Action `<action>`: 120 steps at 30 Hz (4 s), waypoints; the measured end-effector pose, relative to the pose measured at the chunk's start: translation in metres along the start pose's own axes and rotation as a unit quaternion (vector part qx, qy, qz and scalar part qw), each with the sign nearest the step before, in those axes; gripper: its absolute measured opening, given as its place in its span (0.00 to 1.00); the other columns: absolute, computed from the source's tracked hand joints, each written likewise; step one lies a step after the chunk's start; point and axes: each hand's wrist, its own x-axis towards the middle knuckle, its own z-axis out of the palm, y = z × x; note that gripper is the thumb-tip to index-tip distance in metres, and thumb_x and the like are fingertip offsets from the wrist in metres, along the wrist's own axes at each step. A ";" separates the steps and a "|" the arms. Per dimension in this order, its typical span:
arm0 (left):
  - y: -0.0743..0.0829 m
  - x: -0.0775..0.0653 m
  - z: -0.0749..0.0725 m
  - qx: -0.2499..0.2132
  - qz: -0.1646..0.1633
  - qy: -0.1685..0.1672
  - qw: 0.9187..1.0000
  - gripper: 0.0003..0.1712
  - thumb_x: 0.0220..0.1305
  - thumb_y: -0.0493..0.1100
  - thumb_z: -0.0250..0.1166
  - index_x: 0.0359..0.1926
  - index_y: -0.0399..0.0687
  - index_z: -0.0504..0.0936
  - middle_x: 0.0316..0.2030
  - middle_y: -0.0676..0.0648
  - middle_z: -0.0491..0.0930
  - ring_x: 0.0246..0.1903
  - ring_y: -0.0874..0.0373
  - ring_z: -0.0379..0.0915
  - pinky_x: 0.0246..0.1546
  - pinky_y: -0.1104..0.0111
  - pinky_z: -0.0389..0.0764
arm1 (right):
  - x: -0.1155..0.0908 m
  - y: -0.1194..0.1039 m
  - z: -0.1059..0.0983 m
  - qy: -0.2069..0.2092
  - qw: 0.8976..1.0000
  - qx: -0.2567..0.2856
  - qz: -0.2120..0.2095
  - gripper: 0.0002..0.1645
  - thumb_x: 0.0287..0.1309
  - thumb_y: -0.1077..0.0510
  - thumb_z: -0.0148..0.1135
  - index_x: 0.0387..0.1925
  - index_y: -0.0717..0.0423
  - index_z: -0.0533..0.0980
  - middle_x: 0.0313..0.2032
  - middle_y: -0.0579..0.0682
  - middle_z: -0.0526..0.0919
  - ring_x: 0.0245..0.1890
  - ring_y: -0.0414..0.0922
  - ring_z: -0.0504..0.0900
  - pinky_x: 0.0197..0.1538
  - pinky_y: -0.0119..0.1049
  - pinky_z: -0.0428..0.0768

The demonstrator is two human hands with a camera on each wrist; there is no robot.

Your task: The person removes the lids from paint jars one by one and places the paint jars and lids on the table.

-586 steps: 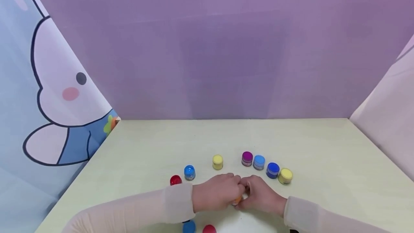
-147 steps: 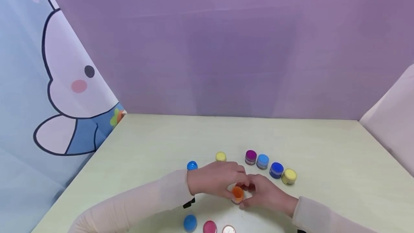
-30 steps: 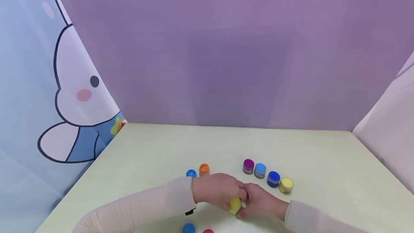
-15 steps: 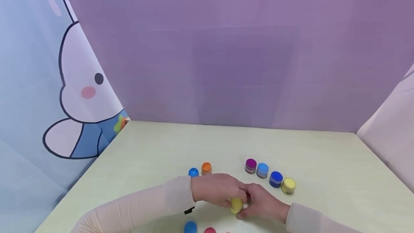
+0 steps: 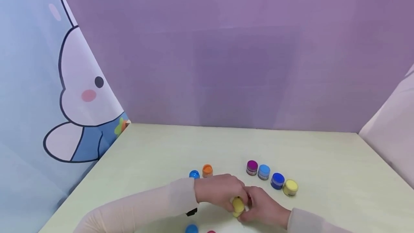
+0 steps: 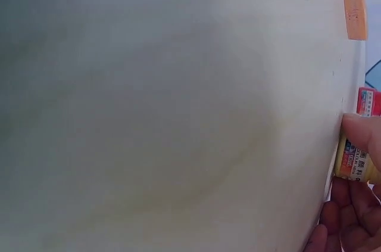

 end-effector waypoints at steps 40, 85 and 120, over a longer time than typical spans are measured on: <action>0.003 -0.003 0.003 0.061 0.076 0.014 0.995 0.14 0.51 0.36 0.67 0.40 0.55 0.82 0.35 0.63 0.77 0.37 0.79 0.67 0.41 0.85 0.63 | 0.005 -0.001 -0.004 -0.011 0.999 -0.032 0.005 0.16 0.36 0.57 0.73 0.30 0.47 0.77 0.27 0.37 0.79 0.26 0.35 0.74 0.35 0.32 0.74; 0.012 0.002 0.006 0.027 -0.123 0.043 0.991 0.22 0.41 0.62 0.68 0.38 0.59 0.81 0.19 0.64 0.68 0.21 0.70 0.61 0.25 0.82 0.62 | 0.005 -0.006 -0.003 0.011 0.997 -0.073 0.000 0.16 0.34 0.54 0.74 0.31 0.44 0.79 0.22 0.36 0.76 0.23 0.34 0.69 0.29 0.28 0.70; 0.007 0.001 0.005 0.036 0.067 0.012 0.997 0.11 0.48 0.36 0.69 0.33 0.55 0.82 0.25 0.64 0.76 0.26 0.78 0.62 0.34 0.88 0.62 | 0.001 -0.001 0.003 -0.014 0.999 0.031 0.042 0.15 0.37 0.63 0.71 0.32 0.47 0.79 0.25 0.40 0.80 0.24 0.38 0.76 0.33 0.31 0.75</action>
